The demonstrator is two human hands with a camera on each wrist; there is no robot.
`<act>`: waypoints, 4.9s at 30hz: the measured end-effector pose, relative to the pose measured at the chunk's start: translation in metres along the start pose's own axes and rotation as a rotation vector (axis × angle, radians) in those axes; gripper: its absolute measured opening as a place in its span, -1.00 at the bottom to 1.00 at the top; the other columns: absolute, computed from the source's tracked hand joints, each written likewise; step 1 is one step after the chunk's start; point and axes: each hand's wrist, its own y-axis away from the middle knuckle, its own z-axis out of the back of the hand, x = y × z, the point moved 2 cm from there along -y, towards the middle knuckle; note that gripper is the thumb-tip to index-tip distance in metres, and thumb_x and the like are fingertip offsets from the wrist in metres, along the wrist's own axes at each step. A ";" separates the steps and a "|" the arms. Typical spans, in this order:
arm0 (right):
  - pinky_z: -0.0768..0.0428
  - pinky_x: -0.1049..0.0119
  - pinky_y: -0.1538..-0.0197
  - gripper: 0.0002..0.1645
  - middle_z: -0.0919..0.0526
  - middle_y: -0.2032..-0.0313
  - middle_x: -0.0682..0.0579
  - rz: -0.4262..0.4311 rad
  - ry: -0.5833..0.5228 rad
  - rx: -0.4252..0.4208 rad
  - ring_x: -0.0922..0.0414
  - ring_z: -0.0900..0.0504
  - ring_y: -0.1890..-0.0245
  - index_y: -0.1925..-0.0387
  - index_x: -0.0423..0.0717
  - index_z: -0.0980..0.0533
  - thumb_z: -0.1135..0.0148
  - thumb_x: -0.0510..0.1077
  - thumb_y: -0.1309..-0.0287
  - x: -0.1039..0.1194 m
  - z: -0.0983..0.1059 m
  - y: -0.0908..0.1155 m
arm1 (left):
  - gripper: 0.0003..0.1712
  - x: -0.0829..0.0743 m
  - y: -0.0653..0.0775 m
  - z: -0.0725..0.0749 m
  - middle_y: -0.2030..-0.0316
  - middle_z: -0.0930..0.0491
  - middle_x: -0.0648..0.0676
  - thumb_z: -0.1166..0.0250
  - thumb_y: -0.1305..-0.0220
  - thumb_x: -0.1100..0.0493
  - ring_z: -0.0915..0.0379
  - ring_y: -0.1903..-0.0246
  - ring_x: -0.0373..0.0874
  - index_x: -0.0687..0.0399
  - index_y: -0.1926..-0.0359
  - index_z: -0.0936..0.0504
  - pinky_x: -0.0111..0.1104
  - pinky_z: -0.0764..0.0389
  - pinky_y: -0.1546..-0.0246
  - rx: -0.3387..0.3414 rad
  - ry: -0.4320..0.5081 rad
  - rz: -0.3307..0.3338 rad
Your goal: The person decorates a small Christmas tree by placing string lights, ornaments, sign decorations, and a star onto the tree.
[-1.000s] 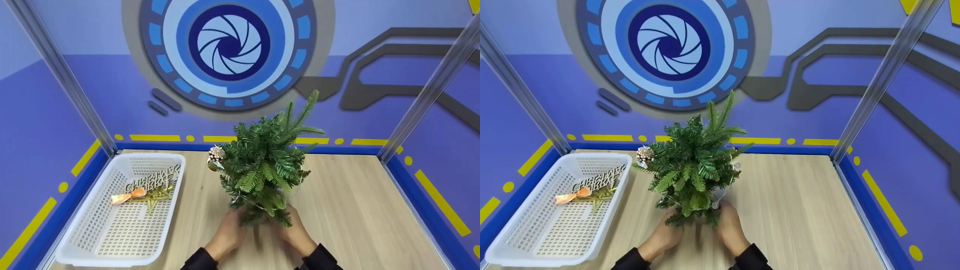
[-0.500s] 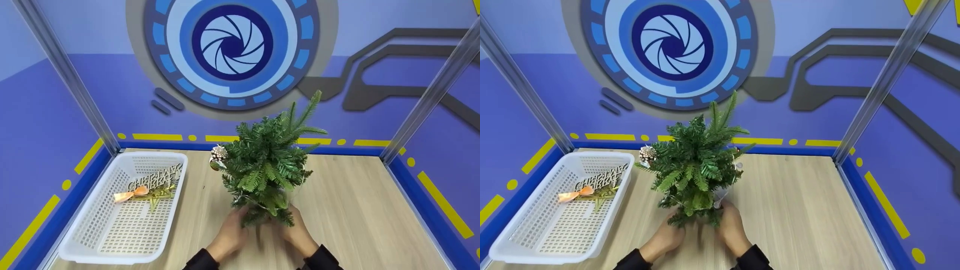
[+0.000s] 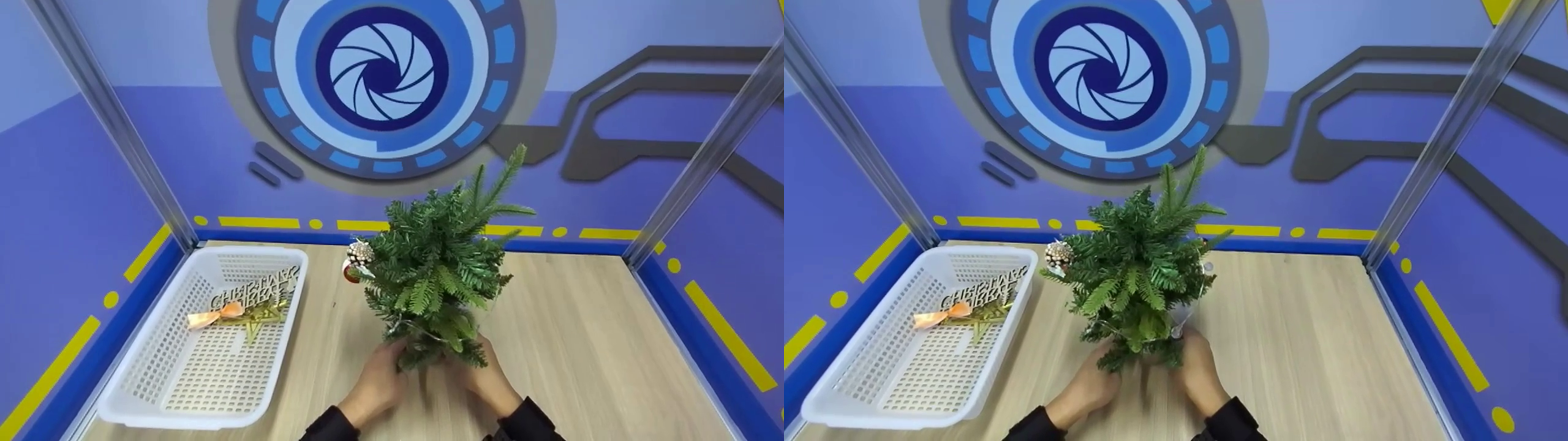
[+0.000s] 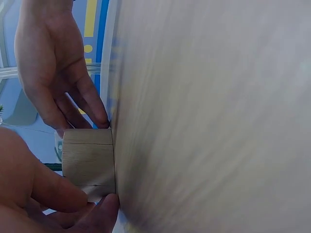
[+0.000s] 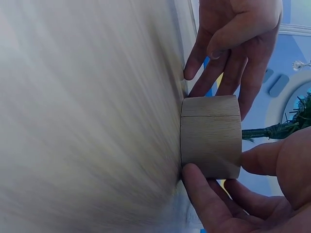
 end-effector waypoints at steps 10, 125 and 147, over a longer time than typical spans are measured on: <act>-0.58 0.12 -0.22 -0.57 -0.66 -0.13 0.01 0.011 0.221 -0.057 0.05 -0.63 -0.16 -0.27 0.01 -0.47 -0.09 -0.07 -0.44 0.002 0.001 0.001 | -0.22 -0.007 0.018 0.004 -0.38 -0.33 0.32 -0.01 -0.12 0.40 -0.31 -0.36 0.26 0.09 -0.44 -0.31 0.11 -0.36 -0.35 0.016 0.045 0.024; -0.62 0.24 0.50 -0.79 -0.57 0.44 -0.10 0.058 -0.334 -0.227 0.06 -0.58 0.59 0.11 -0.31 -0.59 -0.02 -0.34 -0.41 0.115 0.122 0.082 | -0.80 -0.159 0.083 0.205 0.54 -0.61 0.09 -0.29 -0.23 0.27 -0.43 0.54 -0.15 0.25 0.51 -0.71 -0.45 -0.46 0.50 -0.902 -0.325 -1.248; -0.65 0.22 0.55 -0.73 -0.68 0.28 -0.09 0.128 -0.488 0.234 0.10 -0.62 0.57 0.01 -0.21 -0.60 -0.08 -0.39 -0.34 0.143 0.072 0.088 | -0.93 -0.162 0.075 0.124 0.45 -0.66 -0.07 -0.39 -0.13 0.21 -0.42 0.46 -0.29 0.03 0.38 -0.80 -0.59 -0.28 0.44 -0.898 -0.511 -1.413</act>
